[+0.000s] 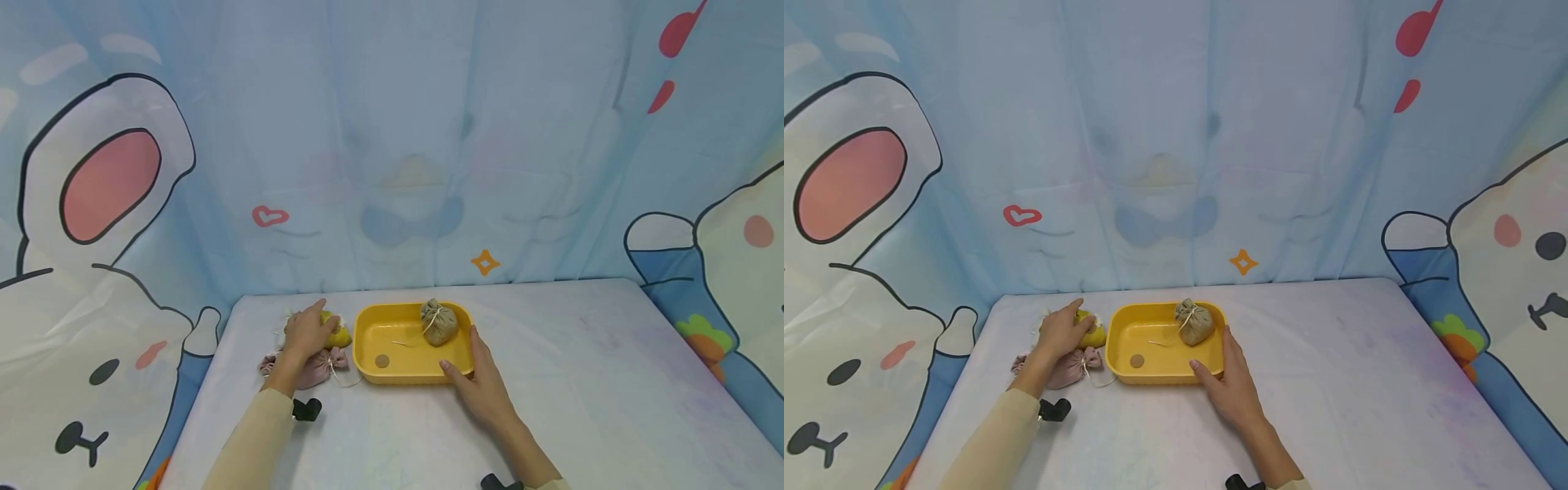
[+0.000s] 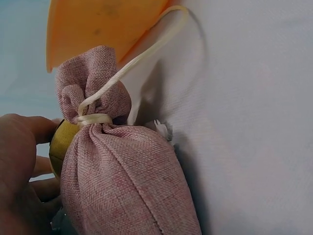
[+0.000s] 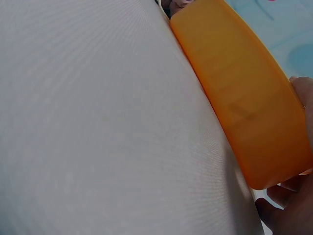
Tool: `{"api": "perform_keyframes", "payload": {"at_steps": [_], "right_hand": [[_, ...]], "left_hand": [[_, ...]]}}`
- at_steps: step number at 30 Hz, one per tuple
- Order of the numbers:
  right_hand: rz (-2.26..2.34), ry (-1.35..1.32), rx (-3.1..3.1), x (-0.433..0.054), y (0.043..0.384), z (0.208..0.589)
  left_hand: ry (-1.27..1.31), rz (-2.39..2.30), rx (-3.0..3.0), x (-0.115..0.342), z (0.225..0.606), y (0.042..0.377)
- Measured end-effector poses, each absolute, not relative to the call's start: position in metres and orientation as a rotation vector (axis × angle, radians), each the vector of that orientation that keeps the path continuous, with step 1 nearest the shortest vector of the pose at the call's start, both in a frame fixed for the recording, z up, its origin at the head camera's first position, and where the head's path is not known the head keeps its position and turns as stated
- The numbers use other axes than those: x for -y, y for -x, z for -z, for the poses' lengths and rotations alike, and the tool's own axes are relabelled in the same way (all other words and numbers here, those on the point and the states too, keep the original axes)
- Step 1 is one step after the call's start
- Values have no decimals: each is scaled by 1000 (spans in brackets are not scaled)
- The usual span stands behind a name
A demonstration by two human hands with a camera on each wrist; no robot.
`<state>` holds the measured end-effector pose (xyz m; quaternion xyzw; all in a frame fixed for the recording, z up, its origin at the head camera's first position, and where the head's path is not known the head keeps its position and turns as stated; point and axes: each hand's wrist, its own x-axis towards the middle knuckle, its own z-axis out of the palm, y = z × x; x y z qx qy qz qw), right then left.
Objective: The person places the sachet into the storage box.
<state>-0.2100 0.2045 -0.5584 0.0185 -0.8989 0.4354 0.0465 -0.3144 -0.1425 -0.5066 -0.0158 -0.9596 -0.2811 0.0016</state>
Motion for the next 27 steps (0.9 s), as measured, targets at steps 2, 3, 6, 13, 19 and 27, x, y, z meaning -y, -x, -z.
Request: {"api": "perform_keyframes", "payload": {"at_steps": [2, 3, 6, 13, 19, 27], "right_hand": [[-1326, -57, 2743, -205, 210, 559], [-1326, -58, 2742, -205, 210, 559], [-1324, -61, 2740, -205, 211, 559], [-1324, -67, 2738, -205, 210, 559], [-1318, -68, 2744, -205, 210, 559], [-1313, -60, 2749, -205, 210, 559]], "left_hand": [[42, 885, 3027, 143, 505, 316], [37, 888, 3036, 143, 505, 316], [35, 885, 3058, 144, 504, 318], [37, 891, 3094, 146, 503, 320], [18, 884, 3107, 145, 502, 320], [-9, 889, 3116, 144, 502, 321]]}}
